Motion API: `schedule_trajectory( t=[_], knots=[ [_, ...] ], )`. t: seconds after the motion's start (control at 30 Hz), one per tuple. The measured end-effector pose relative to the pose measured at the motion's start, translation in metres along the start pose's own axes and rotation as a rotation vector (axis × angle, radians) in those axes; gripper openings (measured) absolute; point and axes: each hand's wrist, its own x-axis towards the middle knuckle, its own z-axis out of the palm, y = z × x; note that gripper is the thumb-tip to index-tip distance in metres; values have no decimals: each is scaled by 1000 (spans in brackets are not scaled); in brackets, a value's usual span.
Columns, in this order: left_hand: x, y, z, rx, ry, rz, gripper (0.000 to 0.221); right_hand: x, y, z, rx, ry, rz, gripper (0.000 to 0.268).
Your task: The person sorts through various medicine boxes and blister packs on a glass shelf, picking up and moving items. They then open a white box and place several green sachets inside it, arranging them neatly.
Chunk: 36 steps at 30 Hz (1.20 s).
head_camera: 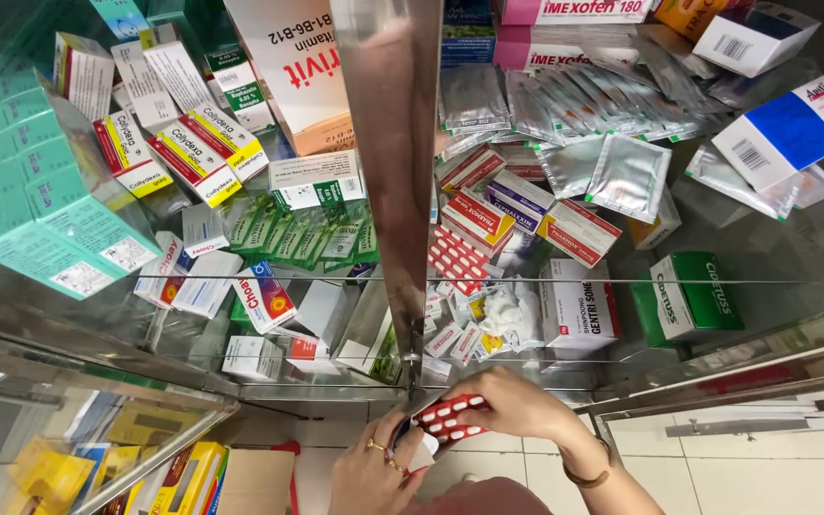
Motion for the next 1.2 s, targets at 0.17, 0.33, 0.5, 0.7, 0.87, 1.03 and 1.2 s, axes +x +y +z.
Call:
schedule_trajectory(
  t=[0.17, 0.33, 0.5, 0.7, 0.87, 1.03, 1.2],
  knots=[
    [-4, -2, 9, -33, -68, -61, 67, 15, -22, -14, 55, -18, 229, 46],
    [-6, -2, 9, -35, -155, -140, 64, 52, 42, -27, -204, 510, 268, 55],
    [-15, -12, 27, -20, -156, -119, 61, 87, 65, -51, -377, 955, 360, 75],
    [-18, -13, 34, 2, -103, -88, 61, 110, 95, -84, -368, 999, 130, 97],
    [-28, -27, 46, 9, -66, -59, 67, 55, 90, -99, -229, 1091, 202, 66],
    [-25, -25, 40, -20, -80, -101, 67, -12, 89, -92, -177, 1044, 412, 64],
    [-14, -16, 36, -24, -38, -93, 65, 1, 66, -76, -684, 1054, 518, 82]
  ],
)
